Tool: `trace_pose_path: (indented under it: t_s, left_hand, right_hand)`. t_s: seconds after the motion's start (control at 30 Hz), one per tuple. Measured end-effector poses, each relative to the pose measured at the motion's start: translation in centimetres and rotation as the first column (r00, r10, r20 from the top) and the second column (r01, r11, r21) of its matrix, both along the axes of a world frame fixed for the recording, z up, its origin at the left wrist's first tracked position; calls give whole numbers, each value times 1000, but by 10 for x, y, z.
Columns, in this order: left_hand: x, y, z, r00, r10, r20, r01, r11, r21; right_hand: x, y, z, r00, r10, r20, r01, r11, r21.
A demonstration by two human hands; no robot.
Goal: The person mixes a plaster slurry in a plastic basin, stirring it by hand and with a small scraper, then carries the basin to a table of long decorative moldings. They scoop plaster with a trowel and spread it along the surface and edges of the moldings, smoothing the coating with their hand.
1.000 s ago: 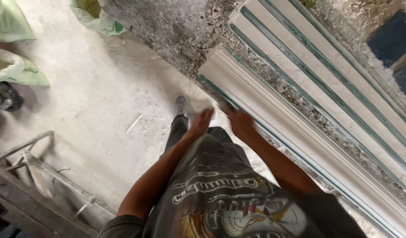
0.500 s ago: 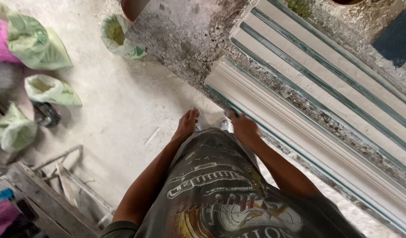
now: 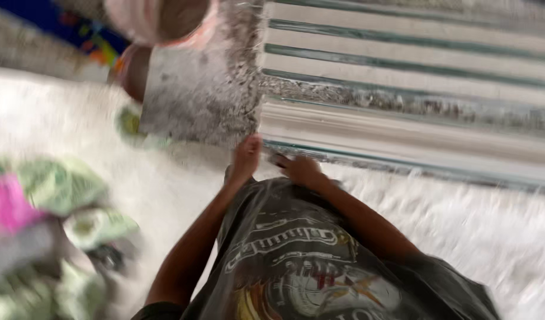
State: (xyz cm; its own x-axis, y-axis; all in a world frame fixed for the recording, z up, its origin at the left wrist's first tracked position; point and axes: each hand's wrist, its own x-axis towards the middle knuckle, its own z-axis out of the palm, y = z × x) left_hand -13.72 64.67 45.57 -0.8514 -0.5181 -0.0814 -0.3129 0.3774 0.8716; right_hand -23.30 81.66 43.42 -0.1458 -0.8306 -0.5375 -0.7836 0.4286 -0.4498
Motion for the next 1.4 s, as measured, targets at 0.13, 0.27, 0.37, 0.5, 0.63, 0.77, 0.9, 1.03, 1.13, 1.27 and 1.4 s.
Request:
trace_pose_path:
  t_s: [0.13, 0.27, 0.37, 0.5, 0.63, 0.77, 0.9, 1.03, 1.13, 1.27, 1.4]
  left_hand:
    - [-26, -5, -4, 905, -387, 176, 401, 915, -52]
    - [-35, -22, -2, 747, -648, 148, 664, 741, -102]
    - [-32, -32, -4, 653, -746, 133, 755, 627, -191]
    - [-21, -32, -15, 532, -831, 161, 832, 478, -280]
    - [-19, -27, -22, 483, -864, 143, 837, 407, -365]
    - [-27, -21, -17, 403, -897, 182, 852, 295, -432]
    - [-35, -9, -3, 376, -899, 222, 878, 269, -396]
    - [-48, 19, 9, 310, -915, 256, 898, 194, -396]
    - [-64, 46, 12, 280, -931, 235, 914, 184, -360]
    - [-93, 89, 11, 292, -917, 272, 901, 168, -400]
    - [-120, 136, 9, 283, -919, 276, 887, 141, -440]
  right_hand:
    - [16, 72, 9, 730, -620, 287, 667, 737, -104]
    - [46, 75, 21, -270, -815, 513, 933, -88, 350]
    - [70, 31, 24, -554, -602, 575, 811, -547, 208]
    - [103, -51, 16, -424, -709, 564, 707, -648, -282]
    - [120, -92, 8, -641, -644, 417, 633, -751, -188]
    - [103, -54, 7, -603, -761, 240, 672, -647, -361]
    - [61, 34, 17, -691, -561, 456, 524, -823, -219]
    - [33, 96, 29, -723, -448, 525, 497, -866, -53]
    - [35, 87, 23, -773, -574, 269, 585, -810, -46]
    - [78, 30, 13, -637, -674, 375, 604, -738, -301]
    - [58, 86, 11, -678, -647, 348, 688, -725, -8]
